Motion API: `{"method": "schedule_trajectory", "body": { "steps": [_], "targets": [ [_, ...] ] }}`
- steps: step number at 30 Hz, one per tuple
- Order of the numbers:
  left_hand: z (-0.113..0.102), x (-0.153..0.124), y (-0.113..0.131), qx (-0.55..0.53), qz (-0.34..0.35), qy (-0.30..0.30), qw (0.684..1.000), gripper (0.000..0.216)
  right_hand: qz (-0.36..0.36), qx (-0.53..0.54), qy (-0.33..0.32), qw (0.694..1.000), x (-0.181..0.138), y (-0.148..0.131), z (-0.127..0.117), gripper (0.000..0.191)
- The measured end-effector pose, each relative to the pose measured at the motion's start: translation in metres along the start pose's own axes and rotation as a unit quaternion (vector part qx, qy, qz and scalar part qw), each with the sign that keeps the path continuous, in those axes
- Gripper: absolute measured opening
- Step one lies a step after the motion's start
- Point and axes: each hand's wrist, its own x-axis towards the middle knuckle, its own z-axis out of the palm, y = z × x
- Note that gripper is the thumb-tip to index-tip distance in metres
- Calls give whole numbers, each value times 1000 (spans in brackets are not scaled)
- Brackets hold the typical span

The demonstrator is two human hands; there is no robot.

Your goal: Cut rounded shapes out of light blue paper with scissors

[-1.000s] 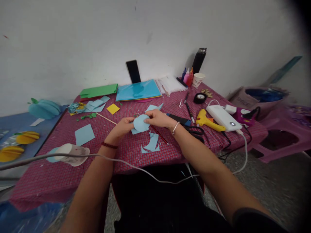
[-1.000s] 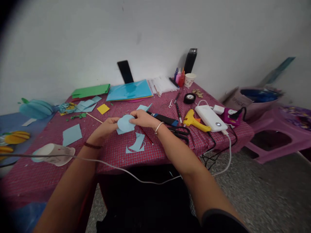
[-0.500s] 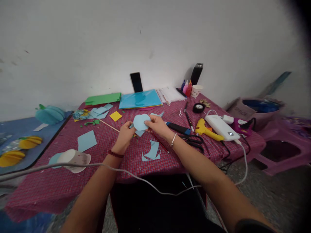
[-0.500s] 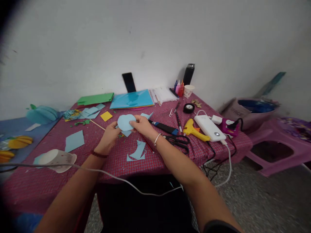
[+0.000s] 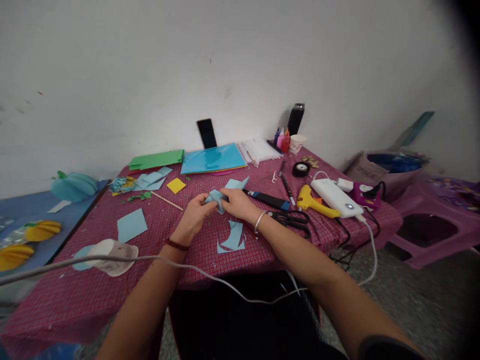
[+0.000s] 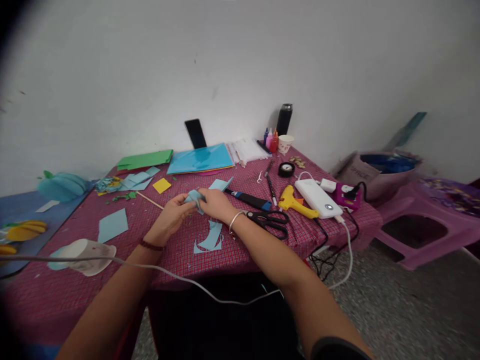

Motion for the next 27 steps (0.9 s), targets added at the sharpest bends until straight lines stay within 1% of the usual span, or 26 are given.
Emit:
{"method": "schedule_trajectory", "body": {
  "steps": [5, 7, 10, 11, 13, 15, 17, 18, 19, 20, 21, 23, 25, 27],
  "targets": [
    [-4, 2, -3, 24, 6, 20, 999, 23, -13, 74, -34, 997, 2, 4, 1, 9],
    [-4, 3, -2, 23, 6, 33, 999, 23, -22, 116, -48, 992, 2, 5, 1, 14],
    [-4, 2, 0, 15, 8, 52, 998, 24, -22, 192, -52, 980, 3, 4, 3, 26],
    [-3, 2, 1, 8, 8, 57, 998, 24, -17, 207, -50, 977, 3, 4, 4, 27],
    [-2, 1, 2, -9, 4, 60, 998, 25, 2, 206, -32, 978, 4, 4, 7, 22],
    [-2, 1, 4, -36, -2, 59, 998, 24, 41, 197, 12, 979, 6, 7, 9, 15],
    [-2, 2, 5, -73, -9, 64, 995, 22, 80, 230, 74, 967, 8, 12, 8, 12],
    [-2, 3, 5, -90, -13, 69, 993, 21, 87, 261, 96, 957, 8, 15, 5, 13],
    [-2, 3, 5, -103, -17, 75, 992, 20, 83, 294, 103, 947, 9, 17, 2, 14],
    [-3, 4, 5, -110, -22, 80, 990, 20, 67, 323, 94, 939, 9, 19, -1, 16],
    [-3, 4, 4, -112, -26, 84, 990, 20, 45, 342, 68, 936, 9, 20, -5, 17],
    [-4, 5, 3, -103, -37, 85, 990, 18, -5, 339, -6, 941, 8, 19, -9, 17],
    [-5, 4, 3, -90, -52, 81, 991, 17, -31, 280, -55, 958, 6, 17, -10, 10],
    [-6, 2, 3, -78, -65, 74, 992, 19, -26, 208, -76, 975, 5, 14, -7, 5]
  ]
}}
